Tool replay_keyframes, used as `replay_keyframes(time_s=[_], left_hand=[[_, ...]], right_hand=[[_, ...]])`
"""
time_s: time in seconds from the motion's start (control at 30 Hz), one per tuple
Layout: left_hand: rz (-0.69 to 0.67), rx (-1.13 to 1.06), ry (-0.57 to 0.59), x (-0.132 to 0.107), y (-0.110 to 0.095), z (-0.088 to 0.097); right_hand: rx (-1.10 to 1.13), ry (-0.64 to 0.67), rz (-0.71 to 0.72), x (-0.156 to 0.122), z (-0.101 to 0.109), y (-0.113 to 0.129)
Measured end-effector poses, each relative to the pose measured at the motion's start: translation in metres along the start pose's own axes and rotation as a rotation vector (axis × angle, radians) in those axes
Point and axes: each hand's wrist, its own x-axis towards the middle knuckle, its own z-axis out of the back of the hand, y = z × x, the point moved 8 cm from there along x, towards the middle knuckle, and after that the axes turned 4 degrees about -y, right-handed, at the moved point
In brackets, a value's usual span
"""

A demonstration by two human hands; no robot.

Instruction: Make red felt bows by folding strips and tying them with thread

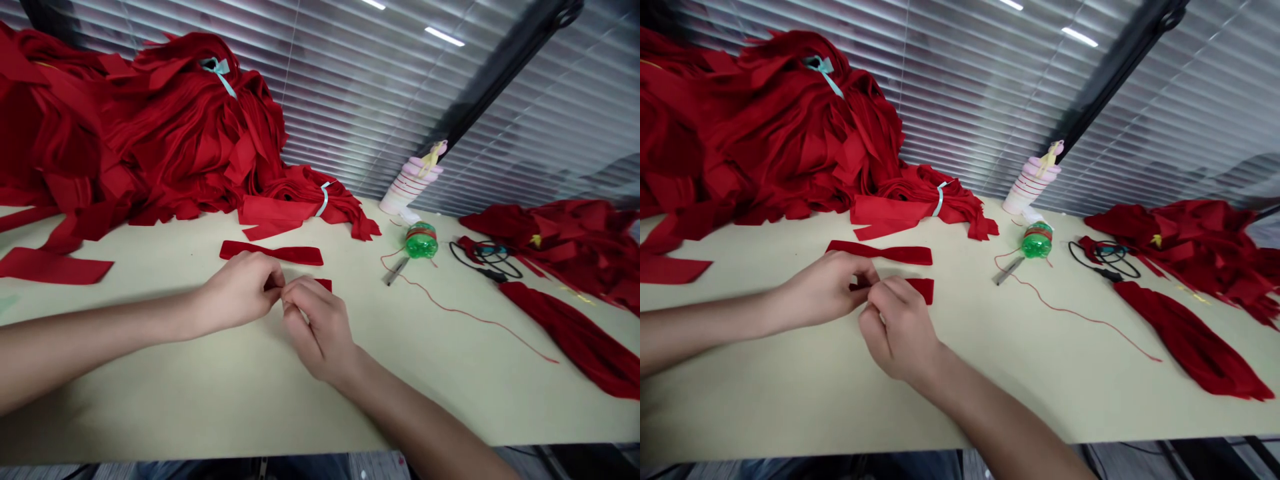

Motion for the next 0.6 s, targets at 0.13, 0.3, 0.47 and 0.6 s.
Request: replay_keyframes(time_s=[0.13, 0.3, 0.47, 0.6], left_hand=[[0.040, -0.094, -0.021, 0.002, 0.004, 0.003], [0.072, -0.224, -0.068, 0.005, 0.010, 0.004], [0.225, -0.401, -0.077, 0.005, 0.017, 0.002], [0.408, -0.659, -0.059, 0.002, 0.025, -0.001]], right_hand=[[0.049, -0.051, -0.033, 0.000, 0.006, -0.003], [0.102, -0.072, -0.097, 0.001, 0.009, -0.007], [0.135, -0.080, -0.121, 0.000, 0.008, -0.010], [0.297, -0.104, -0.258, 0.000, 0.005, -0.022]])
